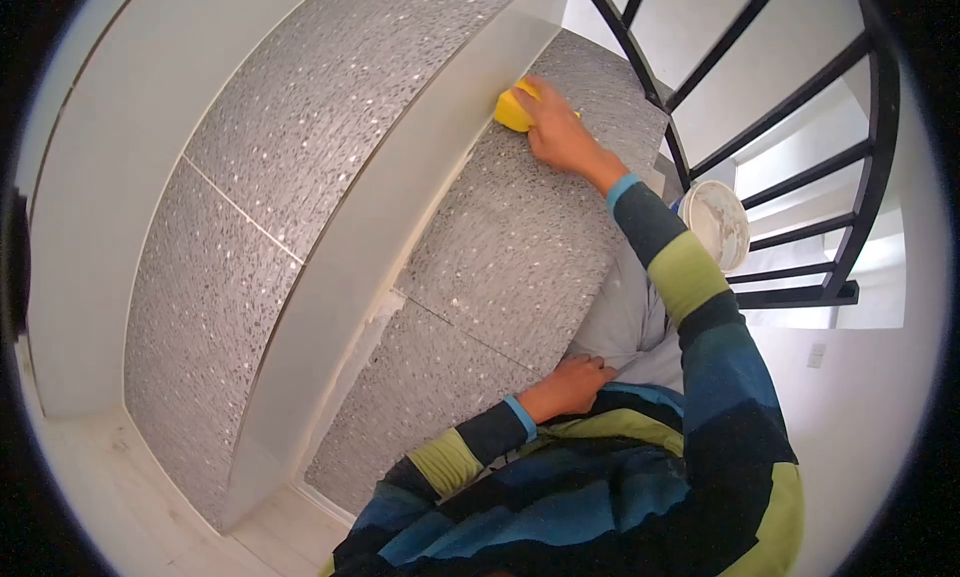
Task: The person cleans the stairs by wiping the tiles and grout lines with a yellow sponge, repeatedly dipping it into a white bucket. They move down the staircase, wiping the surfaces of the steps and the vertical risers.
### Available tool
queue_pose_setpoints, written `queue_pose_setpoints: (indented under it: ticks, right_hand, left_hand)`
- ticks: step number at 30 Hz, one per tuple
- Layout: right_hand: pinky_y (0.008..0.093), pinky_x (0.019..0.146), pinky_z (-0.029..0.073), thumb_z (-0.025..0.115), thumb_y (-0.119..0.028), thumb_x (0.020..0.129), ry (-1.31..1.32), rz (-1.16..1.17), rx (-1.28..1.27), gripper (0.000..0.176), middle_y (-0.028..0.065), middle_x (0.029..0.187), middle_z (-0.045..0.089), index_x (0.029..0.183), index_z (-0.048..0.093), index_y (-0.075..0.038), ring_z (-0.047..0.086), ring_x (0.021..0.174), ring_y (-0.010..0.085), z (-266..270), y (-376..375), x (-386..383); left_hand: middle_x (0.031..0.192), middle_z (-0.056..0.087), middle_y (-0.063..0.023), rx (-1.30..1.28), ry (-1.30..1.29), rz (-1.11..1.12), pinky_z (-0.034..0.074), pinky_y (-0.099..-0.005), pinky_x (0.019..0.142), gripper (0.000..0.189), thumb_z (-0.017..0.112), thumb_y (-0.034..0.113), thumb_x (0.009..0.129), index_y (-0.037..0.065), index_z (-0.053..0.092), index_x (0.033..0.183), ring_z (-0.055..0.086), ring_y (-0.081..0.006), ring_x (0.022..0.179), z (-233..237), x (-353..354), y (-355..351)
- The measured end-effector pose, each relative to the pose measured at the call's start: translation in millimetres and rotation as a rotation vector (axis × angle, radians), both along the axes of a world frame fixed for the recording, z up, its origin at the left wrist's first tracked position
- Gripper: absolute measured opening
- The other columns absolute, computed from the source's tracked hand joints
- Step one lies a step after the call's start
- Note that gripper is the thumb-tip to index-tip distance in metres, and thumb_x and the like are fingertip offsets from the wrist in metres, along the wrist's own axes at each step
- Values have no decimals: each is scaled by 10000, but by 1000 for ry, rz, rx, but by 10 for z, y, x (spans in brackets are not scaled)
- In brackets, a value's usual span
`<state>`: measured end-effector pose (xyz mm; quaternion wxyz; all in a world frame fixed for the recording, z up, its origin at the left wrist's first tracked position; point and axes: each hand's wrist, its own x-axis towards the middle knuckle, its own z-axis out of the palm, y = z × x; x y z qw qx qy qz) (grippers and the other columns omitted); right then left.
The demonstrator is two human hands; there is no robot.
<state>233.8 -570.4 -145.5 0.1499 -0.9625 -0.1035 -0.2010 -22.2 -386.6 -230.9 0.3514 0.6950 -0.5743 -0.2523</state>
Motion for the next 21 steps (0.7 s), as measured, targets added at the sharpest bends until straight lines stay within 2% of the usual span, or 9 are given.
queue_pose_setpoints:
  ticks: [1, 3, 7, 10, 12, 16, 18, 21]
  right_hand:
    - [431, 1046, 309, 494, 28, 698, 10, 14, -8, 574, 223, 1321, 383, 1268, 433, -1, 368, 1230, 385, -83, 31, 61]
    - [422, 977, 366, 510, 30, 710, -8, -110, -221, 509, 199, 1283, 422, 1217, 465, 38, 429, 1153, 365, -193, 134, 155]
    - [404, 881, 405, 537, 24, 703, 86, -105, -330, 430, 176, 1200, 483, 1132, 518, 53, 485, 1034, 342, -257, 369, 121]
    - [391, 820, 412, 550, 9, 699, 20, -15, -279, 357, 165, 1107, 526, 1053, 556, 53, 500, 958, 332, -205, 630, -84]
    - [403, 873, 411, 531, 17, 694, 215, 289, -115, 365, 179, 1131, 531, 1056, 563, 52, 495, 1016, 353, -90, 816, -320]
    - [415, 932, 399, 515, 15, 691, 64, 351, -10, 394, 198, 1180, 515, 1082, 558, 42, 470, 1092, 373, 27, 555, -306]
    - [404, 998, 361, 496, 45, 679, -33, -71, -22, 475, 201, 1232, 479, 1152, 520, 23, 428, 1166, 376, 16, 292, -87]
    - [409, 981, 371, 498, 37, 684, -49, -151, -64, 466, 204, 1192, 498, 1148, 526, 25, 445, 1130, 382, -104, 148, 195]
  left_hand:
    - [924, 568, -172, -1, -7, 0, 452, -439, 782, 408, 584, 40, 679, 51, 565, 1087, 564, -351, 890, -6, -3, -4]
    - [923, 568, -173, -8, -4, -1, 451, -436, 782, 411, 592, 41, 673, 50, 568, 1083, 562, -352, 888, 3, 3, -2]
    - [938, 566, -176, 37, -18, -30, 446, -432, 788, 423, 623, 53, 657, 43, 575, 1076, 556, -354, 895, 88, 16, 15]
    - [955, 563, -178, 28, 13, -43, 445, -428, 794, 429, 636, 66, 658, 38, 570, 1081, 552, -352, 906, 19, -5, -19]
    - [961, 562, -178, 15, 15, -34, 444, -426, 798, 435, 640, 70, 659, 37, 566, 1086, 550, -351, 910, 3, -18, -25]
    - [968, 561, -177, 10, 19, -67, 444, -416, 800, 440, 635, 67, 661, 36, 561, 1093, 546, -347, 919, 19, 18, -10]
    - [969, 561, -175, 18, 41, -60, 444, -412, 800, 440, 633, 66, 661, 35, 561, 1094, 543, -346, 925, 14, -8, -23]
    - [970, 561, -171, 17, 47, -47, 445, -408, 801, 439, 628, 62, 662, 36, 561, 1095, 539, -345, 935, 7, 8, 1]
